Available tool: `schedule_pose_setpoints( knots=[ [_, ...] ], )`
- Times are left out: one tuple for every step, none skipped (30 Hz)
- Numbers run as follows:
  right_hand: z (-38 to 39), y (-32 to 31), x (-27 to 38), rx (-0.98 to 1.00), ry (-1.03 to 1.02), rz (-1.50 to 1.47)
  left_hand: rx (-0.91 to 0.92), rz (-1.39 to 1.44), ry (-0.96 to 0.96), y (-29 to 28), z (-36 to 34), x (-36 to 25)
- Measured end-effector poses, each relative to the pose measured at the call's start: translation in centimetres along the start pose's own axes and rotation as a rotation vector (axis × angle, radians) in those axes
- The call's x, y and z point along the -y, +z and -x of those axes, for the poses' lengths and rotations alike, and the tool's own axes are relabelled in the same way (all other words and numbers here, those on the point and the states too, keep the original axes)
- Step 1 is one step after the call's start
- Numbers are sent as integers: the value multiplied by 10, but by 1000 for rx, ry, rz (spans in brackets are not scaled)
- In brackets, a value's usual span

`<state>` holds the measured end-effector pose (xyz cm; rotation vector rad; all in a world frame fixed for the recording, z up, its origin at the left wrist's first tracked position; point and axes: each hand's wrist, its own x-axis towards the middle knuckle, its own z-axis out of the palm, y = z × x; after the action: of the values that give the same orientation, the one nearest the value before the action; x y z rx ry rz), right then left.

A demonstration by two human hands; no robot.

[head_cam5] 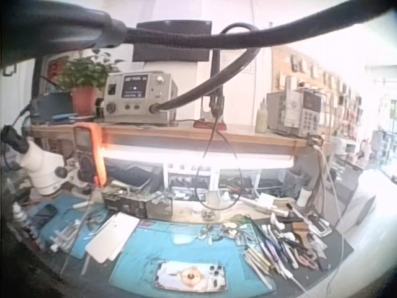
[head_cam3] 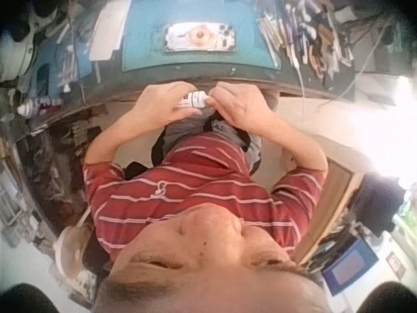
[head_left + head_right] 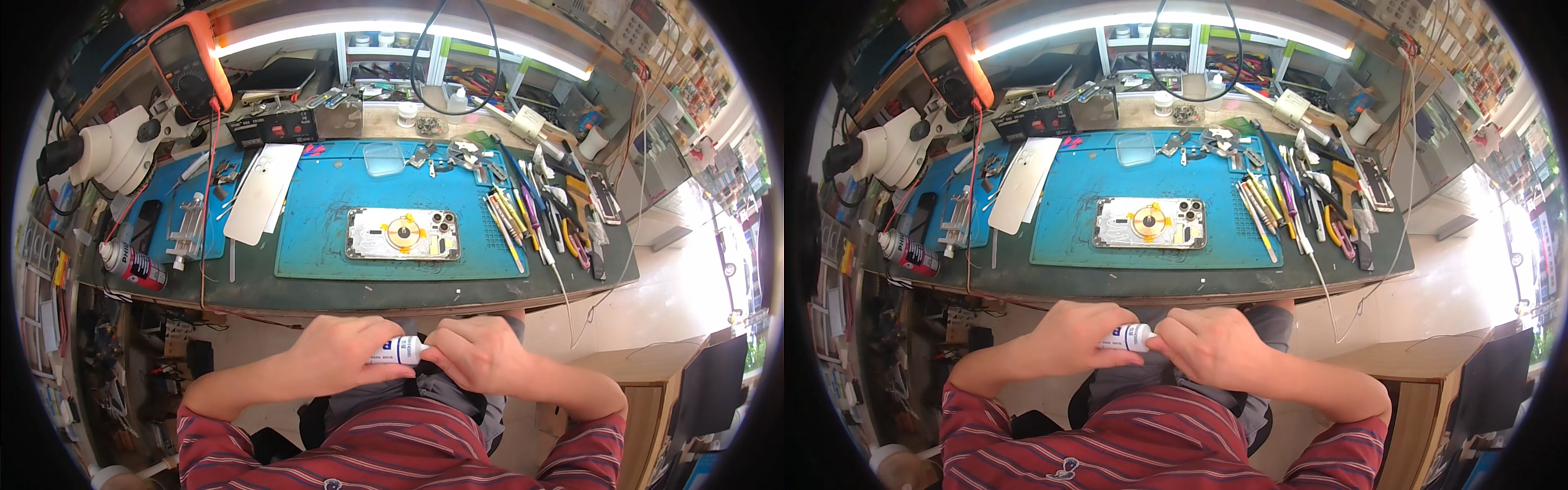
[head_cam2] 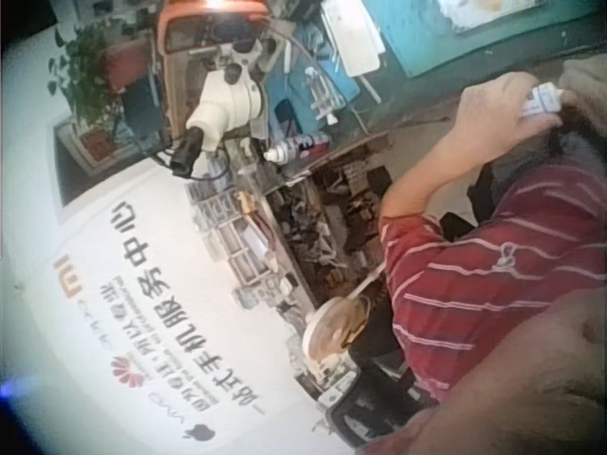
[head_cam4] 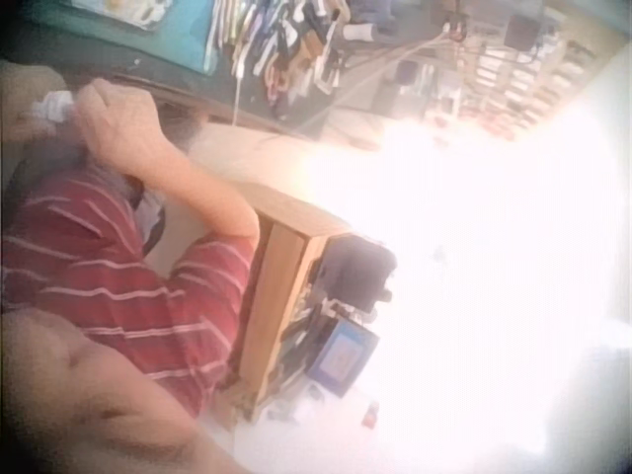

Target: The person applies adhesive to the internal frame of a disassembled smartphone, then places the back cover onto the frame and presses it down. They wipe the exterior with a cloth, secure the phone with rubber bands, and place it on a nearby desk.

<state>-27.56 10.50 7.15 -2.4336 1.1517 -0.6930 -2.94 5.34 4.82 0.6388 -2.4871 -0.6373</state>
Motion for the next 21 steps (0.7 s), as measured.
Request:
schedule_pose_setpoints(
  knots=[
    [2, -1, 1, 52, 79, 4, 6, 5, -10, 2, -3, -2],
    [4, -3, 1, 52, 201, -120, 15, 14, -16, 3, -8, -5],
    [5, -6, 2, 51, 323, -245, 23, -167, 8, -2, -18, -11],
    [6, -9, 2, 48, 445, -370, -8, -238, 55, -3, -26, -13],
    [5, -15, 1, 47, 530, -437, -43, -308, 100, -3, -34, -15],
    [6, -23, -1, 64, 504, -385, -79, -378, 145, -3, -39, -15],
    [8, -33, -2, 81, 478, -334, -21, -366, 146, -3, -40, -16],
    [8, -40, -4, 99, 449, -283, -40, -344, 148, -3, -44, -16],
    [9, -44, -5, -17, 395, -164, -59, -323, 150, -3, -50, -18],
    [4, -49, -3, -32, 388, -219, -78, -302, 150, -2, -55, -20],
    [-2, -53, 1, -48, 385, -274, -36, -256, 151, 0, -62, -19],
    [-7, -57, 3, -63, 380, -331, -59, -223, 156, 2, -68, -19],
    [-8, -60, -5, -8, 319, -132, -83, -191, 158, 2, -74, -18],
    [-9, -63, -14, -39, 353, -145, -103, -160, 162, 2, -81, -15],
    [-11, -68, -23, -69, 384, -161, -128, -86, 187, -3, -88, -10],
    [-14, -73, -35, -95, 411, -180, -201, -168, 149, -12, -90, -5],
    [-9, -86, -56, -187, 572, -234, -272, -231, 133, -22, -94, 2],
    [-8, -101, -81, -274, 721, -298, -343, -303, 104, -31, -92, 11],
    [-9, -119, -104, -454, 779, -370, -377, -354, 0, -36, -86, 29],
    [-16, -133, -131, -623, 826, -465, -397, -422, -123, -44, -72, 49],
    [-29, -145, -157, -745, 809, -595, -449, -490, -195, -53, -60, 70]
  ],
)
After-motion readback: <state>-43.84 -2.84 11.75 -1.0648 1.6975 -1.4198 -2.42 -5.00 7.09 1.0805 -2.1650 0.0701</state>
